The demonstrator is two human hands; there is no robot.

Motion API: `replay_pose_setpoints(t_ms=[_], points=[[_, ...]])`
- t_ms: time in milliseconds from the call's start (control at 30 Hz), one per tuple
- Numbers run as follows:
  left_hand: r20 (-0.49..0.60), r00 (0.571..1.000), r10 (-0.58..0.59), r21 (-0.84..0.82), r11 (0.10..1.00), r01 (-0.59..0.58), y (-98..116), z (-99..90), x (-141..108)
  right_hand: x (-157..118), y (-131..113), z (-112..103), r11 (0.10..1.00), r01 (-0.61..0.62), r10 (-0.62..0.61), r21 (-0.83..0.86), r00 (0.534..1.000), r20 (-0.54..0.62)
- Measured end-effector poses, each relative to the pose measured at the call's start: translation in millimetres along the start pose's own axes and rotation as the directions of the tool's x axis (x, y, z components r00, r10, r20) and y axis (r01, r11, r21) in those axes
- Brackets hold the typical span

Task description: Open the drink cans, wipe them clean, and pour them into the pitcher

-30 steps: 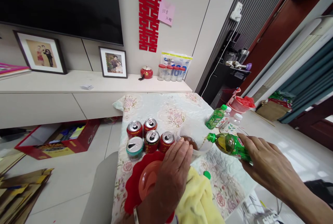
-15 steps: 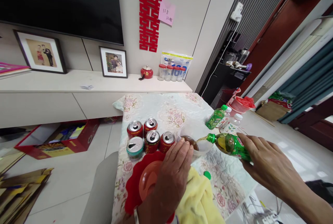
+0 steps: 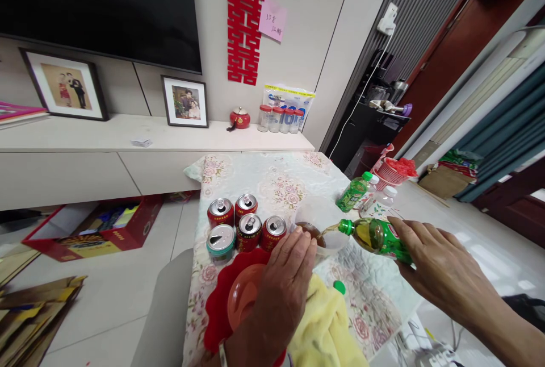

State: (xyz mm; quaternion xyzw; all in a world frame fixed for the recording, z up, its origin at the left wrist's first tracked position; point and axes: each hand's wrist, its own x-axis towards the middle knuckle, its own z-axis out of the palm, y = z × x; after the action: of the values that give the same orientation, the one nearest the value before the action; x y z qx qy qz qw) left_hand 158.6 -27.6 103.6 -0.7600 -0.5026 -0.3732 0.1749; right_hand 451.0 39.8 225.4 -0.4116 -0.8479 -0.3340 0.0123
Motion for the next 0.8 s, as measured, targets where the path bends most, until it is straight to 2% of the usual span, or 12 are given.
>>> replay_pose_setpoints(t_ms=[200,333,533,800], points=[[-0.020,1.000,0.020,0.058,0.998,-0.019,0,-13.5,8,1,3,-1,1.000,0.022,-0.022,-0.018,1.000,0.010],[-0.051,0.999,0.013,0.028,1.000,-0.012,0,-11.4,7,2,3,-3,0.999,0.029,-0.028,-0.038,0.999,0.017],[-0.015,1.000,0.010,0.012,1.000,-0.009,-1,-8.1,4,4,3,-6,0.996,0.042,-0.040,-0.078,0.999,0.021],[-0.079,0.997,0.001,-0.016,1.000,-0.002,1,-7.2,6,2,6,-4,0.996,0.049,-0.046,-0.080,0.998,0.038]])
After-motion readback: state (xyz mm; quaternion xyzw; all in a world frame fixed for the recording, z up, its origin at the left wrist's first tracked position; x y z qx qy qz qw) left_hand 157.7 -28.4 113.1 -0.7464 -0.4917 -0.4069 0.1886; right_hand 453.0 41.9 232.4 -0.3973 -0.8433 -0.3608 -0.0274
